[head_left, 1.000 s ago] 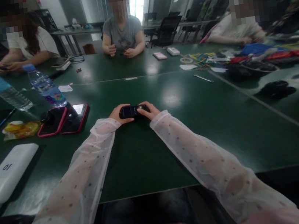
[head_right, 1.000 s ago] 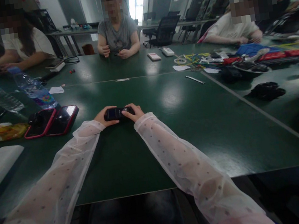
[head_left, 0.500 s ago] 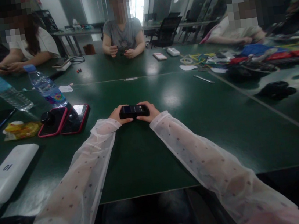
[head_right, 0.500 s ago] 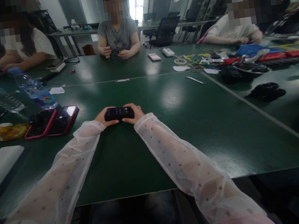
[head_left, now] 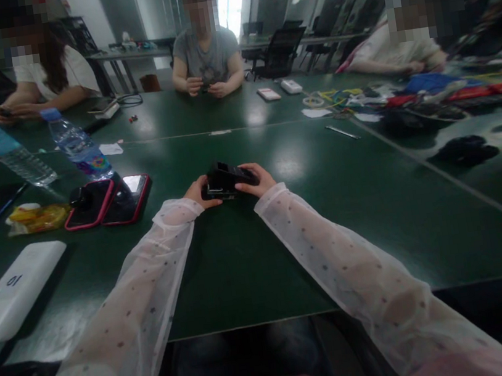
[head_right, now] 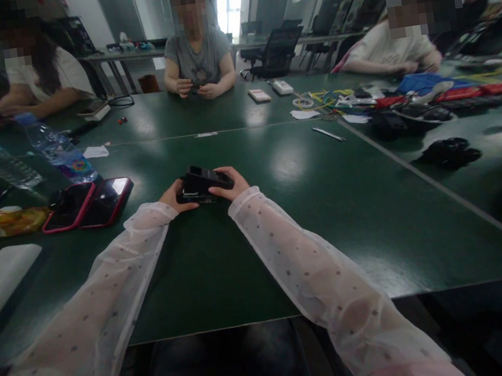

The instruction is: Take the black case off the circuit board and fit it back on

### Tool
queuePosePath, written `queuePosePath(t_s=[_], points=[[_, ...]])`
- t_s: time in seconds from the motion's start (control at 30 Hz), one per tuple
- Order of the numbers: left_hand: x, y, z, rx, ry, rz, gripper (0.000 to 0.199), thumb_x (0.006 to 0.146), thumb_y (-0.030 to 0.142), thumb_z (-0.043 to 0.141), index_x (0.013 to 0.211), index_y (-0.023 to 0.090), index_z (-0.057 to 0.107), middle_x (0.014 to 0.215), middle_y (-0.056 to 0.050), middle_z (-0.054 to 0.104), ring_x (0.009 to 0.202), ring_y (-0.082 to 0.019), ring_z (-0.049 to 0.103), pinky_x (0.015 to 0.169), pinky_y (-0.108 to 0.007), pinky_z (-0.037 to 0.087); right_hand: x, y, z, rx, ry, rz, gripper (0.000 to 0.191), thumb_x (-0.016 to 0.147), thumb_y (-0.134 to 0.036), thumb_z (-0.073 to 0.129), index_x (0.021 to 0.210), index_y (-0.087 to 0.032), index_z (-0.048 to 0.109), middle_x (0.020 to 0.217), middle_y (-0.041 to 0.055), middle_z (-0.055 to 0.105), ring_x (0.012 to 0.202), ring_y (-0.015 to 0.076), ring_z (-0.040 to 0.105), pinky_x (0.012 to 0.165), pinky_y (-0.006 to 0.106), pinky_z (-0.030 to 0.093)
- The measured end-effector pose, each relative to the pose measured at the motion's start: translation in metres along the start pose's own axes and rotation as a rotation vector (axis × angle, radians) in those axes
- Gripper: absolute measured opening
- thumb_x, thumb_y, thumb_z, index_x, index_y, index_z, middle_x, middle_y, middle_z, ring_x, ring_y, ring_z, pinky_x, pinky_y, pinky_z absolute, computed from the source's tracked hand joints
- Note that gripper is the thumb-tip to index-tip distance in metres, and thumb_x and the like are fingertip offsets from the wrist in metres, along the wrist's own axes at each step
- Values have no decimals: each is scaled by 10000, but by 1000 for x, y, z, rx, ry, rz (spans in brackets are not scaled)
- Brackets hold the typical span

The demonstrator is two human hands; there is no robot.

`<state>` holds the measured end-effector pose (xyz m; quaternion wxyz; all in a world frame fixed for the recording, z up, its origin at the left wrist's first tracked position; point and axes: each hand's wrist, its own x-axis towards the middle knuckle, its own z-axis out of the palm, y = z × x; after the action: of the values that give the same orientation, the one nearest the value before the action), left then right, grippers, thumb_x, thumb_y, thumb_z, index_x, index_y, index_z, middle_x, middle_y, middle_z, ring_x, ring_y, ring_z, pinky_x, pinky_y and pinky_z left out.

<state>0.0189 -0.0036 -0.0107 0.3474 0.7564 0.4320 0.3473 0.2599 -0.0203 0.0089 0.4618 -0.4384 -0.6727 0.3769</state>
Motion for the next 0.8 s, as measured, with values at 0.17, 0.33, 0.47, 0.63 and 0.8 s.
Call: queuePosePath(t_s=[0.17,0.33,0.47,0.63,0.8], points=[[-4,6,-3,14,-15,-34,838,593,237,861,1338,225,477,1263,-137,607,1207,-336,575,1065,-578,397,6,0,-22,-42,199,60,803,583,-719,706,1180,-225,494,1114,114,657,1059,289,631,943,473,488],[-3,4,-3,19,-25,-35,775,635,253,840,1329,243,494,1272,-135,602,1195,-333,577,1042,-583,411,9,19,-38,-430,414,60,644,658,-577,712,1169,-232,523,1143,118,600,1091,306,564,907,488,485],[-1,0,-3,25,-35,-26,754,638,277,840,1312,243,503,1283,-138,593,1187,-332,580,1028,-577,421,7,28,-40,-602,436,95,576,668,-472,746,1150,-226,549,1092,111,606,1099,342,530,924,521,461],[-1,-1,-2,35,-29,-27,751,648,302,832,1313,229,491,1289,-144,590,1193,-318,580,1024,-571,421,8,35,-41,-717,342,161,585,662,-441,769,1164,-246,538,1141,123,603,1128,377,500,930,568,437],[-1,2,-2,41,-44,-47,790,637,339,836,1325,197,474,1280,-160,589,1180,-308,592,1018,-550,435,10,39,-42,-715,325,164,651,628,-479,790,1187,-271,528,1177,122,582,1153,395,477,934,600,411]])
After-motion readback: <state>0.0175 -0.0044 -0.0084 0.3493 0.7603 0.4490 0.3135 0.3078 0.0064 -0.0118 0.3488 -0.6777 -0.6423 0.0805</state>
